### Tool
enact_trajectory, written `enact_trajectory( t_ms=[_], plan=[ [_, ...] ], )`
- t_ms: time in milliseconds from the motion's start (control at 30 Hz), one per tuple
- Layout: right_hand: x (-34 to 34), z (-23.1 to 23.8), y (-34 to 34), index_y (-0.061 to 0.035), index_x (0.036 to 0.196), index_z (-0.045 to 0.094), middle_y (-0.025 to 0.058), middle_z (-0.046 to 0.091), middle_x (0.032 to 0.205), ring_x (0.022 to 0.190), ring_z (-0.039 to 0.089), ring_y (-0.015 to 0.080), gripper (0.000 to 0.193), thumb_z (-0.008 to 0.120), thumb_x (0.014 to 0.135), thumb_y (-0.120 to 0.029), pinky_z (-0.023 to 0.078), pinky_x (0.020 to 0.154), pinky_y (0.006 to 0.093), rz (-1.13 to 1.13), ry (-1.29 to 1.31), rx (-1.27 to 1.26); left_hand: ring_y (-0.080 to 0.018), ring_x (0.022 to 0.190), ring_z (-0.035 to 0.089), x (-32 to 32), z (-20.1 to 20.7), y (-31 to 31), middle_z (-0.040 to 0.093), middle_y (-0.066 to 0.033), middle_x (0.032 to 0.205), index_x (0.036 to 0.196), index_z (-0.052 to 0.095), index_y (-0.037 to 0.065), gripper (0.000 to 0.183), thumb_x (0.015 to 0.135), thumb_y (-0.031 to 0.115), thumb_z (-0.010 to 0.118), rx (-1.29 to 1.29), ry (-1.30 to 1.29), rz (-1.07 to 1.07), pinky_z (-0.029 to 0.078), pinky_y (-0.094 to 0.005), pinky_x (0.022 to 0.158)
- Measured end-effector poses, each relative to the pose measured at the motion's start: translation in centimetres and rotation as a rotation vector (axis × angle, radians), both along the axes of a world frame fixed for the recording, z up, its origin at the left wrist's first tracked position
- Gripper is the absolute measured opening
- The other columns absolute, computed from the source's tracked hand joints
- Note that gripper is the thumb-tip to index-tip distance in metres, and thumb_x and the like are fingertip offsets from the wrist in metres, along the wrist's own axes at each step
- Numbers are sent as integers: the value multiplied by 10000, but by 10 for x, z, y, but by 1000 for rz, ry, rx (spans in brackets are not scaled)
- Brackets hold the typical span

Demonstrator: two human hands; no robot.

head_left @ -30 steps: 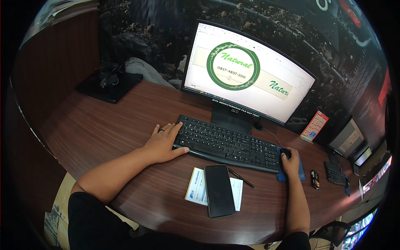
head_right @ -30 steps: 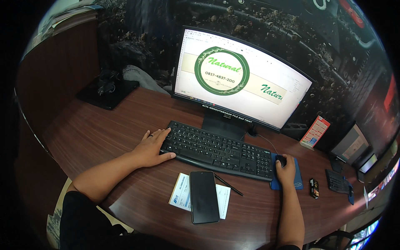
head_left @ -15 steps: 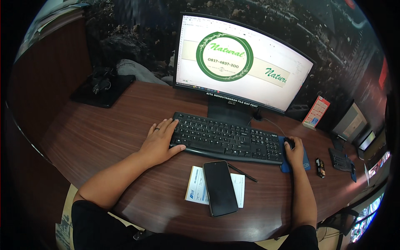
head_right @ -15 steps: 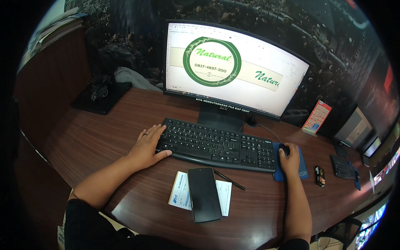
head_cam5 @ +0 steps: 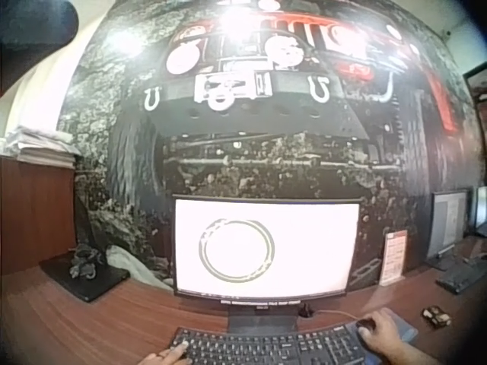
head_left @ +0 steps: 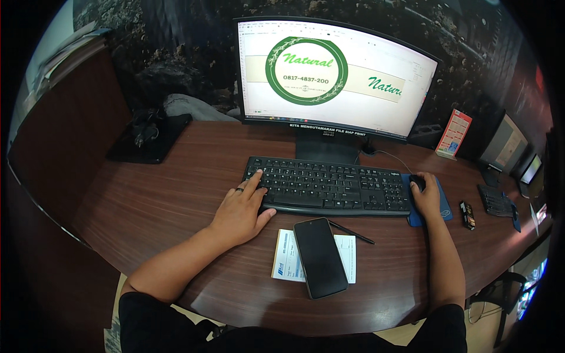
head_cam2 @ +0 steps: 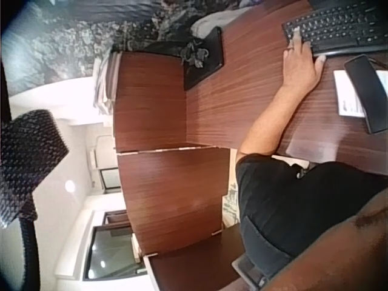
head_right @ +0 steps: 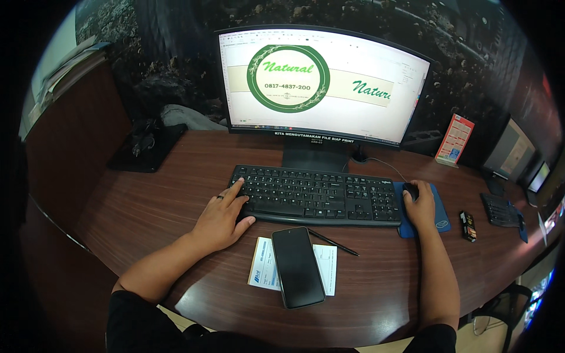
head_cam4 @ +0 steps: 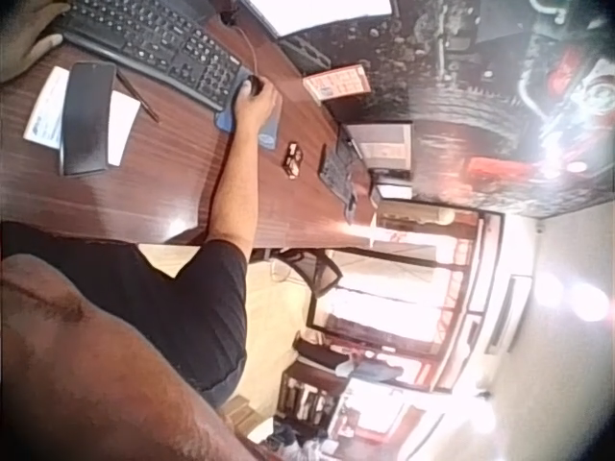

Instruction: Designing or adjusting logos on a computer screen using a mouse and keyboard.

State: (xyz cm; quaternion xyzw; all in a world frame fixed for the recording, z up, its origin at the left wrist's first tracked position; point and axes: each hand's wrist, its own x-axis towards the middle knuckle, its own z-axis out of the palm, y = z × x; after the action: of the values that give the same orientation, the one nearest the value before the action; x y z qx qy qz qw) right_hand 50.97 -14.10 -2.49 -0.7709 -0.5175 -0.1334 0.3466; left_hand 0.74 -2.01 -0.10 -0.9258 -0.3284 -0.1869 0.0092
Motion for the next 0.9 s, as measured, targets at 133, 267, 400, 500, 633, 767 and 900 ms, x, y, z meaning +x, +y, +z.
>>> enact_trajectory(
  t_ms=[133,267,400,500,633,767,900],
  plan=[
    [-5,4,-1,-16,1164,637,175,642,1143,1097,637,360,333,725,855,-107,496,950,399,3,12,9,-438,1400,445,1,1,0,311,-306,1590,1336,552,-67,602,966,397,656,-48,-73,23,399,-498,1092],
    [-5,3,-1,-29,1162,642,170,647,1166,1108,633,371,334,729,851,-114,498,951,418,0,10,5,-435,1425,416,-1,1,4,296,-310,1597,1364,522,-62,637,959,407,666,-10,12,4,396,-499,1093],
    [-5,5,-1,-43,1163,647,165,653,1182,1117,627,381,333,732,851,-123,496,956,436,-1,32,4,-436,1436,398,-1,1,4,284,-307,1604,1407,468,-54,680,954,409,674,-16,20,12,396,-502,1095],
    [-6,4,0,-44,1165,648,163,654,1181,1117,628,381,332,732,854,-123,496,957,437,2,17,2,-438,1445,382,0,3,4,276,-303,1610,1442,419,-44,724,947,415,681,-107,-62,38,391,-509,1097],
    [-7,5,-1,-45,1165,647,161,655,1178,1116,629,380,332,732,854,-123,498,954,439,-6,20,-1,-439,1448,376,-1,2,4,271,-305,1611,1448,413,-40,733,945,419,684,-103,-75,44,389,-513,1093],
    [-5,4,0,-47,1169,646,157,655,1181,1118,628,378,333,731,856,-123,498,953,440,2,16,0,-437,1447,378,-3,-2,8,266,-307,1612,1462,400,-42,759,941,432,683,0,74,1,390,-509,1092],
    [-6,5,-1,-50,1173,646,157,654,1187,1120,627,377,335,729,856,-123,495,957,442,-7,35,-10,-437,1446,380,-1,0,5,264,-310,1612,1470,391,-45,778,938,440,684,-25,42,11,390,-506,1091]
  ],
)
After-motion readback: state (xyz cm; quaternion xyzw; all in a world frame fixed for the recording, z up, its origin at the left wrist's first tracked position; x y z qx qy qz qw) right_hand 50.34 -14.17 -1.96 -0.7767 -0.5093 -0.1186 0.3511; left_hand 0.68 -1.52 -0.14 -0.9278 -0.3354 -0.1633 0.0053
